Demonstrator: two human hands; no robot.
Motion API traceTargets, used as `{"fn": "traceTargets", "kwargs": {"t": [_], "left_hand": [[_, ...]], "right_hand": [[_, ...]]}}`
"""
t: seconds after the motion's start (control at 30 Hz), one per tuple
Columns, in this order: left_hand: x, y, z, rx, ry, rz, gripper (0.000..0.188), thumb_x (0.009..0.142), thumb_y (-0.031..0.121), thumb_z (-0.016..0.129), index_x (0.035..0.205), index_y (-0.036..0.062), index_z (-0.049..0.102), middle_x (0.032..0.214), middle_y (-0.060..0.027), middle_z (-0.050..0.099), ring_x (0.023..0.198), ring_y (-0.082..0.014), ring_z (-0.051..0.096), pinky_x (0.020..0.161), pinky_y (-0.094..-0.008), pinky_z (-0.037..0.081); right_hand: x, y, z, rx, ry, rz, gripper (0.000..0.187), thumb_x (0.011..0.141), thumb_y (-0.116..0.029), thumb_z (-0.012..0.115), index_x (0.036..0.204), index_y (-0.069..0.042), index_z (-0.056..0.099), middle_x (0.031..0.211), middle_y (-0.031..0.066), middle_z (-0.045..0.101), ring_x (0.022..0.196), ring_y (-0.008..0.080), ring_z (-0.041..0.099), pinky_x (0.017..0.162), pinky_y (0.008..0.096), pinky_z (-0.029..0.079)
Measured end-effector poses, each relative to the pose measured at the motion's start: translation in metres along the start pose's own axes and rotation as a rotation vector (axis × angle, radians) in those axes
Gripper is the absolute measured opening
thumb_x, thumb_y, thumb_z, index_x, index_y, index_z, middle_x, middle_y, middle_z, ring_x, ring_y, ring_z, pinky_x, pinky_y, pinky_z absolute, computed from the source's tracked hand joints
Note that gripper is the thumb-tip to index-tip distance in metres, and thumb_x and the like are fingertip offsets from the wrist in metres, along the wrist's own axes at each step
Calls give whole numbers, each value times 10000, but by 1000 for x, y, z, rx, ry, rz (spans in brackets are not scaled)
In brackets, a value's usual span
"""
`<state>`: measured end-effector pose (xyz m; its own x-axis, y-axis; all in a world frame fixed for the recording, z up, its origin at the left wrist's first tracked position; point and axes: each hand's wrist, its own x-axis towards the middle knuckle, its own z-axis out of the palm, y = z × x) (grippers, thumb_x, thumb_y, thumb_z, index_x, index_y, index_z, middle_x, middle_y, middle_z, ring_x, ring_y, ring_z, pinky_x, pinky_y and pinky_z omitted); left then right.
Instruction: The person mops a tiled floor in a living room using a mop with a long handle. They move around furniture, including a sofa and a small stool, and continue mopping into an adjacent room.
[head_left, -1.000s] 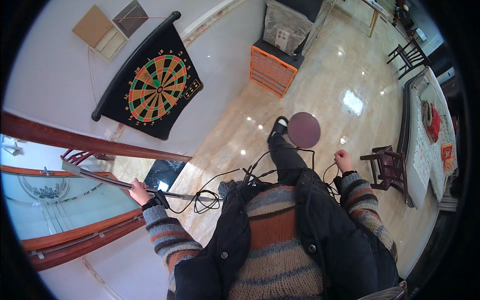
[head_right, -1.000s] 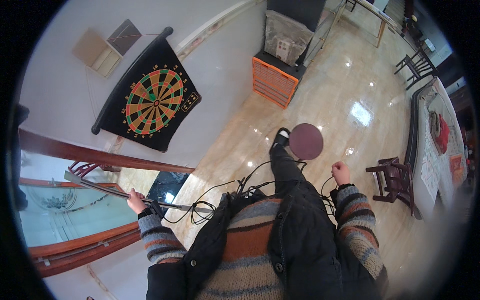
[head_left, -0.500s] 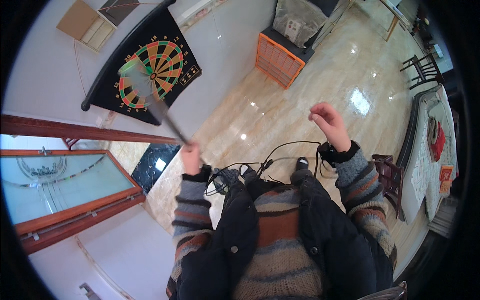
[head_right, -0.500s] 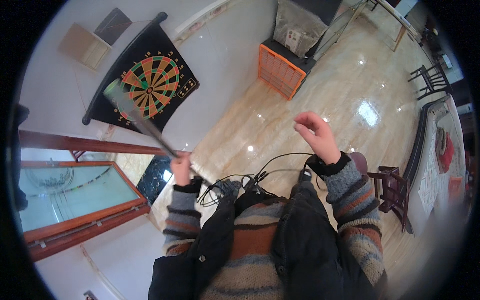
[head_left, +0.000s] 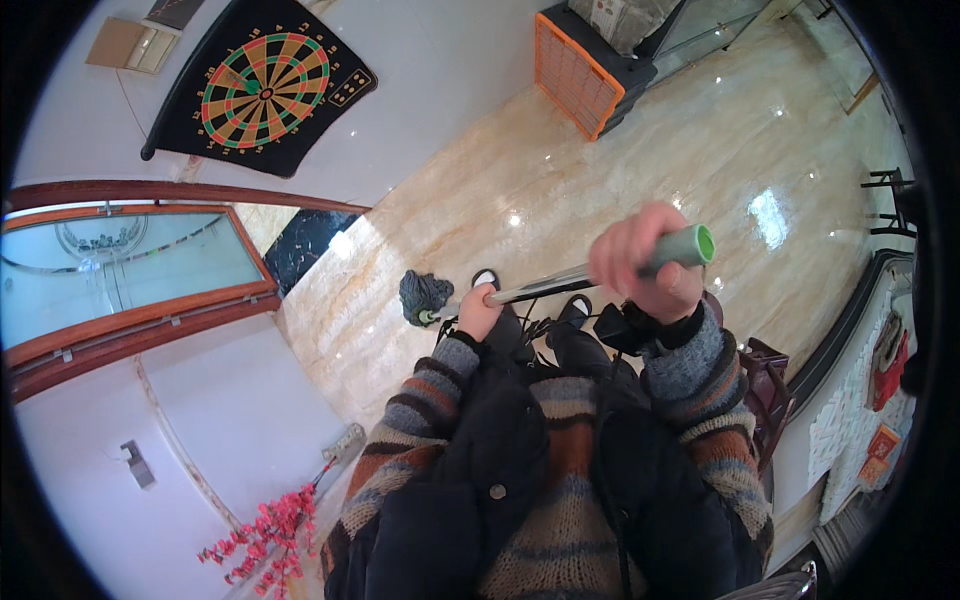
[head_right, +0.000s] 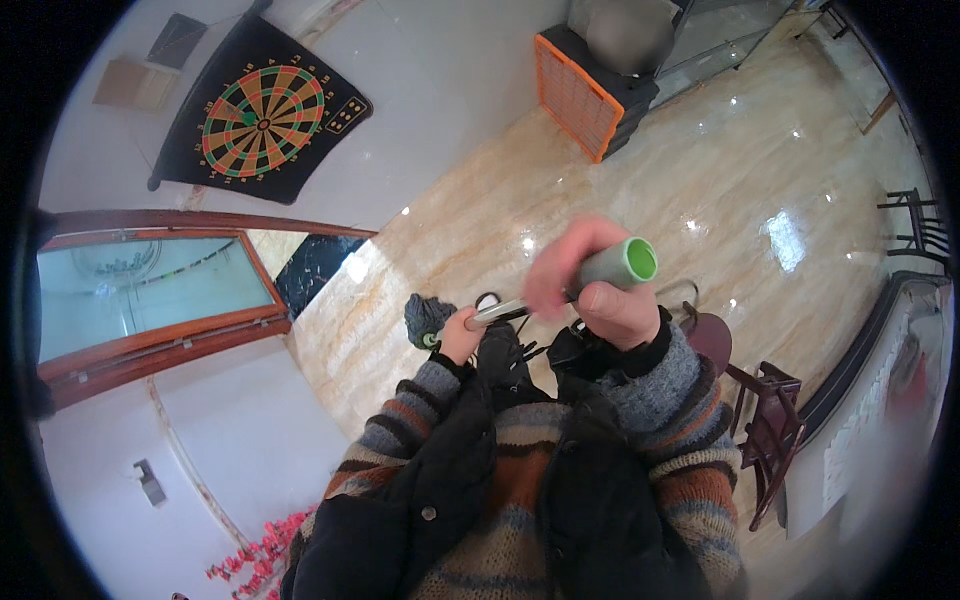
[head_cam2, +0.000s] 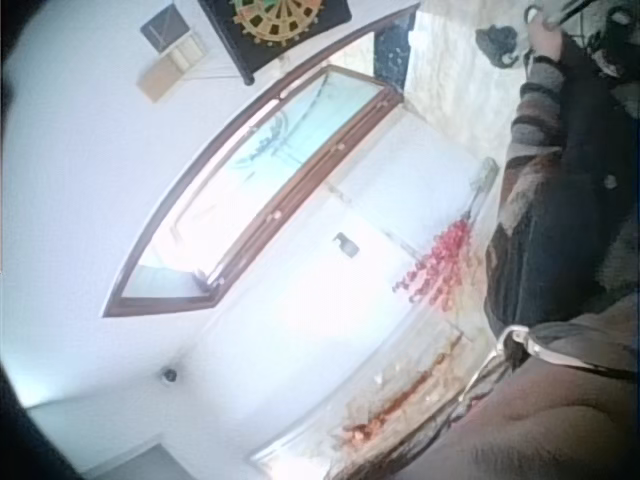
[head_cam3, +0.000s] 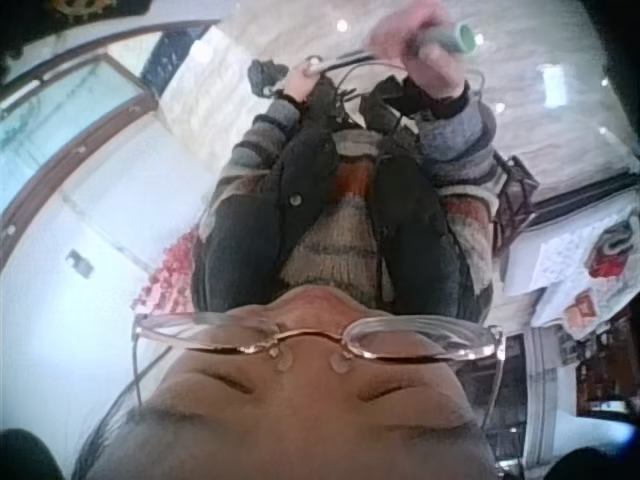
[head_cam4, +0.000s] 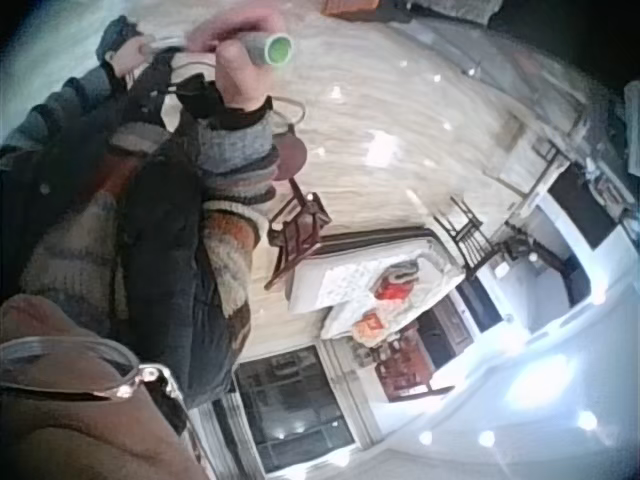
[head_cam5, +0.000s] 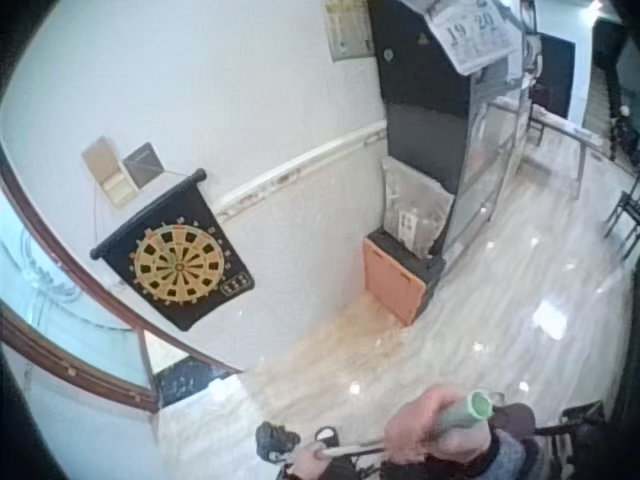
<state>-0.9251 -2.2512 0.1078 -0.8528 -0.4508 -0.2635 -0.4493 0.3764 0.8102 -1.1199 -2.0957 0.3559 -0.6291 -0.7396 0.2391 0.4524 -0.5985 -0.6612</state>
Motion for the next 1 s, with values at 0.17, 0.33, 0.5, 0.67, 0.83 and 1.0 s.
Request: {"fn": "traceTargets", "kwargs": {"t": [0.17, 0.33, 0.5, 0.67, 0.83, 1.0], "left_hand": [[20, 24, 20, 6, 49, 225, 101, 683, 37, 515, 634, 10, 431, 572, -154, 398, 547, -302, 435, 506, -352, 340], [71, 63, 36, -76, 60, 333, 132, 619, 41, 552, 594, 33, 423, 589, -149, 456, 607, -351, 470, 522, -392, 356], [125, 86, 46, -101, 26, 421, 104, 598, 19, 525, 580, 64, 434, 597, -107, 489, 624, -329, 481, 551, -400, 351], [184, 107, 67, -75, -36, 557, 101, 597, 44, 531, 575, 82, 440, 602, -93, 476, 649, -320, 470, 586, -397, 346], [244, 117, 95, -78, -223, 619, 116, 667, 80, 537, 590, 87, 450, 612, -119, 454, 681, -335, 464, 605, -407, 352], [282, 120, 123, -19, -349, 762, 68, 655, 66, 536, 630, 83, 476, 636, -126, 474, 735, -336, 480, 646, -419, 380]], "right_hand": [[-7, -31, -15, -25, -119, -59, 274, 681, -135, 621, 542, -54, 400, 455, 51, 418, 393, 167, 375, 403, 303, 287], [-5, -62, -15, -151, -219, -233, 250, 684, -96, 591, 520, -66, 405, 413, 28, 399, 315, 173, 359, 357, 295, 293], [-1, -75, -10, -293, -282, -335, 280, 697, -99, 594, 499, -60, 401, 418, 27, 413, 317, 164, 367, 362, 280, 308], [0, -79, -6, -526, -230, -401, 230, 674, -87, 605, 513, -45, 445, 447, 31, 439, 352, 169, 397, 402, 284, 345], [7, -65, -9, -739, -170, -445, 183, 659, -47, 596, 553, -49, 447, 489, 41, 468, 401, 193, 443, 461, 308, 392], [-3, -34, -10, -971, 148, -558, 231, 736, -123, 580, 585, -70, 413, 454, 27, 432, 377, 163, 387, 431, 302, 349]]}}
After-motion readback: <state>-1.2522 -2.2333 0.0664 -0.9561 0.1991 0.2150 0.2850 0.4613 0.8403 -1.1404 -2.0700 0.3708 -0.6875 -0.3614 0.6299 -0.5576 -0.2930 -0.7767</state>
